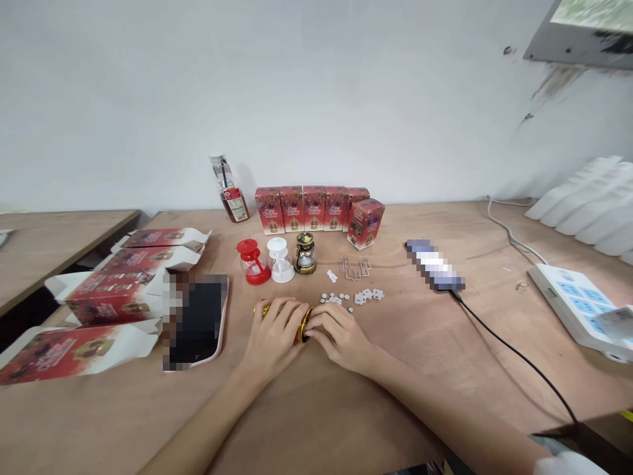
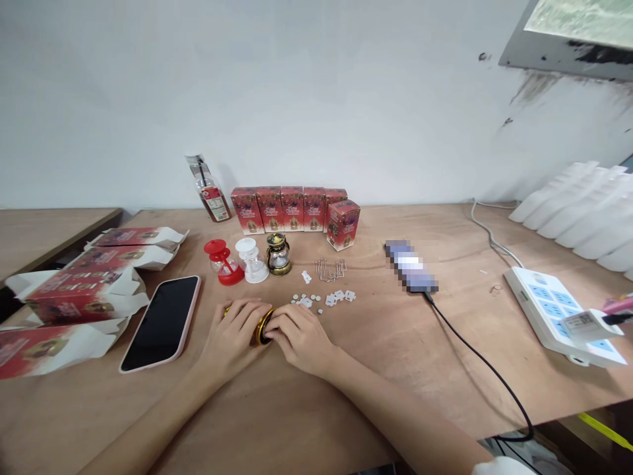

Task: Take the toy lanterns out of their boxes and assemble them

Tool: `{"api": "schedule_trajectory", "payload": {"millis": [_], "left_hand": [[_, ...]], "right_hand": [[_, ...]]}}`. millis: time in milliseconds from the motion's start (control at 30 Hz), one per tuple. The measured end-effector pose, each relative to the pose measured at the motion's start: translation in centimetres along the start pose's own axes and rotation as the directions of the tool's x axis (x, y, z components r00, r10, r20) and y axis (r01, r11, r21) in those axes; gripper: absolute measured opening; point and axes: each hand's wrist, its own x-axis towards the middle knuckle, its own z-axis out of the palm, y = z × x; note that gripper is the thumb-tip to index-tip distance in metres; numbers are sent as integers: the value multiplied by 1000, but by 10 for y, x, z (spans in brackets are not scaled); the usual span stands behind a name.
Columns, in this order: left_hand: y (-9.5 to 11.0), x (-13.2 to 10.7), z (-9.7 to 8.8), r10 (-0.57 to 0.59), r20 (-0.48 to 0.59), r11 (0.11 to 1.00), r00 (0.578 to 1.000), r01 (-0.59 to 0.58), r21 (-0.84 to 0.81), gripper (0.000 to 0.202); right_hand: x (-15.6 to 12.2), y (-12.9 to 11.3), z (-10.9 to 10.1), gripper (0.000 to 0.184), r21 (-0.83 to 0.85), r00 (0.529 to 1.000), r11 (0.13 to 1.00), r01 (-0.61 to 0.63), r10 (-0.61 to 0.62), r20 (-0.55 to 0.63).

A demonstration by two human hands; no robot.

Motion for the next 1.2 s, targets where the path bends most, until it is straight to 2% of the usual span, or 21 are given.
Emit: {"api": "schedule_trajectory", "payload": {"millis": [167,400,633,1200], "left_hand": [[-1,0,0,6,18,1000,1000,-6,-3,26],[-1,0,-1,11,17,1000,1000,-11,-6,27],[0,0,0,6,6,1000,1000,-6,-12,27],[-1,1,1,9,-18,1000,1000,-9,-3,26]], "right_hand": [[0,1,2,21,-43,1000,999,-11,11,3],[0,0,1,20,-71,1000,997,3,-1,31],[0,-1,2,14,-23,1000,1000,2,-2,27],[-2,1,4,16,36,998,999,37,-36,-45]]}}
